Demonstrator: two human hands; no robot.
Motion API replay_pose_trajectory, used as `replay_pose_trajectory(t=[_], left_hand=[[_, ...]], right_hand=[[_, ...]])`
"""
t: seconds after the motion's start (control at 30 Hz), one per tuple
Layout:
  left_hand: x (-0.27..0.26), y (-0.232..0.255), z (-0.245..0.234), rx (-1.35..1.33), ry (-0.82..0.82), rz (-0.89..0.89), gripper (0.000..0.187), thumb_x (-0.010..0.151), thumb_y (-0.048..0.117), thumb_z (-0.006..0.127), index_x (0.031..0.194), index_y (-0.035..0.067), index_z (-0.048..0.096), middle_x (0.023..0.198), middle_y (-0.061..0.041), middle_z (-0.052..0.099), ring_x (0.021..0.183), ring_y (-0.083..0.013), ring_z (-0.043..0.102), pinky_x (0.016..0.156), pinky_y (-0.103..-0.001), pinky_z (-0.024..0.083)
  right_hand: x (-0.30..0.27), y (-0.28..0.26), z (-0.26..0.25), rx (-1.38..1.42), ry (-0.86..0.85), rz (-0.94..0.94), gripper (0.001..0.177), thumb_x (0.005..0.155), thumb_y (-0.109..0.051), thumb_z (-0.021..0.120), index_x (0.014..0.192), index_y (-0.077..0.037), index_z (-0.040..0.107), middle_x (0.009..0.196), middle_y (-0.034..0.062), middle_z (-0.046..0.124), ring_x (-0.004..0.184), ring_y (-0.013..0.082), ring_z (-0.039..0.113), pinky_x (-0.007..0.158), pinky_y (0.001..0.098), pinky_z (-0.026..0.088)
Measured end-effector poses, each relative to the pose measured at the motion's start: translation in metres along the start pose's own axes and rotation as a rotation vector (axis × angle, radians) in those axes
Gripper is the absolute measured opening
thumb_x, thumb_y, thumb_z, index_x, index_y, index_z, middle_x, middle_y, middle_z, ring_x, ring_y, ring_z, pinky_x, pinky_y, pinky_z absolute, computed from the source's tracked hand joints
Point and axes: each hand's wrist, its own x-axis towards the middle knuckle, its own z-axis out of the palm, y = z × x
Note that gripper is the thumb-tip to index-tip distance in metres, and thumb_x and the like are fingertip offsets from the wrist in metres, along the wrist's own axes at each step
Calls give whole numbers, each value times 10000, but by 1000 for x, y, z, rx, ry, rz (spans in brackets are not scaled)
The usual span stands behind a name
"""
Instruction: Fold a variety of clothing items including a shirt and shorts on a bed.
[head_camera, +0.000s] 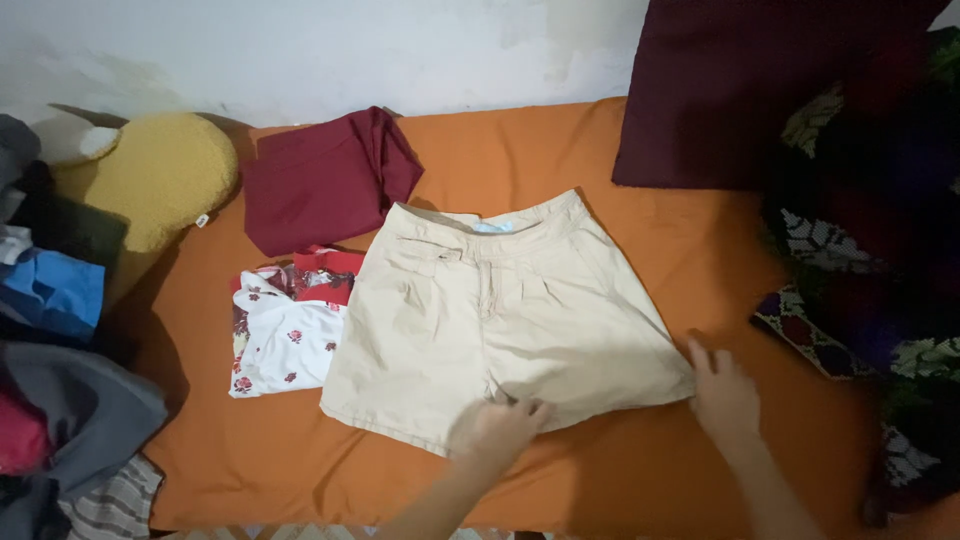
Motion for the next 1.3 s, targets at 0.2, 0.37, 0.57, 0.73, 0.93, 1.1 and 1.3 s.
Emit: replay_pose_trajectory(t=[0.2,0.37,0.57,0.73,0.93,1.1,1.3], left_hand=[[78,-22,152,-13,380,75,516,866,104,662,1367,108,539,1275,-127,607,1111,-341,628,824,-436,552],[50,-20,122,-159,438,167,410,852,203,696,1249,120,632,1270,-102,617,1185,-344,577,874,-491,491],[31,-53,93,-655,562,165,345,858,226,686,1189,128,684,1189,-98,652,1066,-343,614,893,-454,491],[53,-146,106,-1205,694,-27,210,929,109,604,1128,63,649,966,-153,685,898,-334,664,790,-401,553],[27,-234,64,-411,1114,-558,291,862,198,695,1130,86,717,1122,-193,670,1046,-404,656,915,-476,539],[35,-292,84,-529,1172,-804,554,880,356,715,1302,9,620,1207,-267,623,1042,-472,602,844,-535,461],[59,-317,98,-758,1088,-687,453,906,326,674,1271,59,659,1131,-208,716,1087,-379,657,948,-465,511]], right_hand=[[-11,-39,-5,-178,127,-335,1106,743,-302,810,1633,-423,166,1674,147,240,1449,337,307,1173,540,297],[3,-27,35,-212,236,-443,908,875,28,598,1556,-468,257,1689,-36,229,1569,231,211,1279,479,231],[-14,-70,-41,-382,-30,-242,886,901,-202,722,1577,-484,223,1702,-8,137,1545,252,135,1248,549,171],[8,-96,-73,-293,-466,-169,781,895,-398,829,1541,-396,389,1727,69,82,1587,325,66,1253,586,147],[68,-127,-61,298,-4,-169,411,985,-346,644,1383,-246,628,1489,94,542,1318,321,576,1118,477,479],[92,-157,-61,509,233,-187,329,950,-290,669,1233,-132,719,1364,101,652,1237,335,618,1042,452,499],[141,-169,-29,467,287,-178,312,914,-268,712,1162,-77,712,1197,121,729,1119,336,679,954,462,537]])
